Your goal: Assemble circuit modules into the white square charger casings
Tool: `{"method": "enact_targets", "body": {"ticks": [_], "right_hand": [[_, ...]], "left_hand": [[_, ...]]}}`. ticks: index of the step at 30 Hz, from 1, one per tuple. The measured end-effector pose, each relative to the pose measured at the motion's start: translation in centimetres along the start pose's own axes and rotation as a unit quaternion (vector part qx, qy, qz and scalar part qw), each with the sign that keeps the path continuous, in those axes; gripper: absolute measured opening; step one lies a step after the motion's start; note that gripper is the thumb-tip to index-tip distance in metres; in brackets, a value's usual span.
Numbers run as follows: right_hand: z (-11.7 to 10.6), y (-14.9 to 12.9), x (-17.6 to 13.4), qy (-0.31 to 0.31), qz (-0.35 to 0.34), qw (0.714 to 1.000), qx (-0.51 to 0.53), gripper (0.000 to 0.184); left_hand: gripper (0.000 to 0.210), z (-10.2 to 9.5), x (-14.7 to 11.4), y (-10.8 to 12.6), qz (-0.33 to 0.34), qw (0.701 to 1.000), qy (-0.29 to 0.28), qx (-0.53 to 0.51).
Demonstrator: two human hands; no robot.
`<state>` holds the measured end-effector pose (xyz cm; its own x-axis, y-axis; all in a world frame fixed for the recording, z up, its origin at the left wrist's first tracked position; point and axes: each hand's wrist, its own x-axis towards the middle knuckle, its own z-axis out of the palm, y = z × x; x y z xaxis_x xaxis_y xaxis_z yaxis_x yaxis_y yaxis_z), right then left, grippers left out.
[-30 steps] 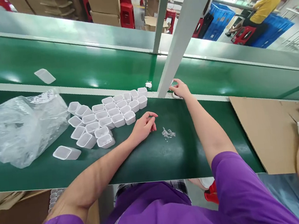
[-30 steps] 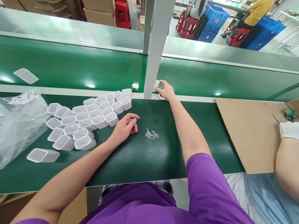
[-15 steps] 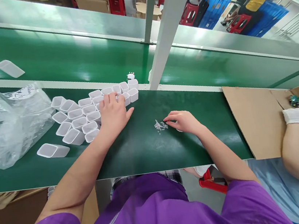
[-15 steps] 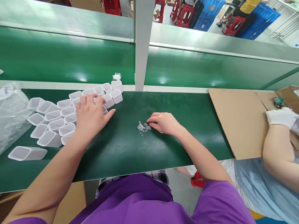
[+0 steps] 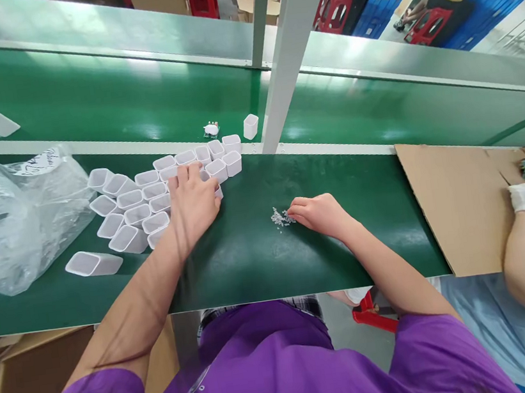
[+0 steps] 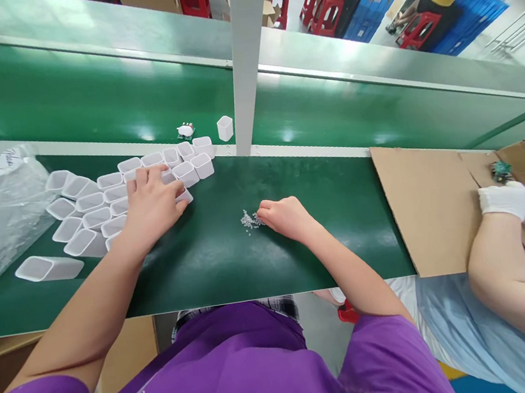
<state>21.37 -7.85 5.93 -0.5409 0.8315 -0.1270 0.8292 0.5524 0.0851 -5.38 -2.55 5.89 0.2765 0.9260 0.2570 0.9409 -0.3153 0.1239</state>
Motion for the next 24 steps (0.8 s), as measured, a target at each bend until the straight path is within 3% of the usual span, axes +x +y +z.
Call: {"method": "enact_targets", "body": {"ticks": [5, 8, 10, 12, 15, 17, 21, 24], "right_hand": [[0.2, -0.2, 0.2, 0.000, -0.032, 0.999, -0.029, 0.026], [0.4, 0.0, 0.3, 0.067, -0.028, 0.995, 0.066, 0.023], [0.0, 0.0, 0.5, 0.119, -0.018, 0.982, 0.143, 0.019], [-0.7, -0.2, 0.7, 0.175, -0.018, 0.957, 0.229, 0.017], [-1.7, -1.1, 0.9, 0.255, -0.026, 0.877, 0.407, 0.020], [-2.0, -2.0, 0.9, 0.266, -0.012, 0.823, 0.502, 0.026], [-1.5, -3.3, 0.6, 0.276, 0.023, 0.771, 0.574, 0.030], [-1.0, -3.6, 0.3, 0.317, 0.037, 0.762, 0.563, 0.025]], "left_hand": [[0.010, -0.1, 0.5, 0.9, 0.028, 0.991, -0.014, -0.132], [0.016, -0.1, 0.8, 1.4, 0.001, 0.956, -0.058, -0.289], [0.024, 0.1, 0.9, 1.8, -0.043, 0.897, -0.097, -0.429], [0.035, 0.3, 0.9, 2.4, -0.090, 0.802, -0.124, -0.577], [0.047, 0.4, 0.5, 3.4, -0.157, 0.654, -0.140, -0.727], [0.052, 0.4, 0.2, 4.1, -0.187, 0.589, -0.145, -0.773], [0.053, 0.4, -0.7, 5.2, -0.199, 0.517, -0.163, -0.816], [0.047, 0.8, -1.3, 5.7, -0.176, 0.520, -0.200, -0.811]]}}
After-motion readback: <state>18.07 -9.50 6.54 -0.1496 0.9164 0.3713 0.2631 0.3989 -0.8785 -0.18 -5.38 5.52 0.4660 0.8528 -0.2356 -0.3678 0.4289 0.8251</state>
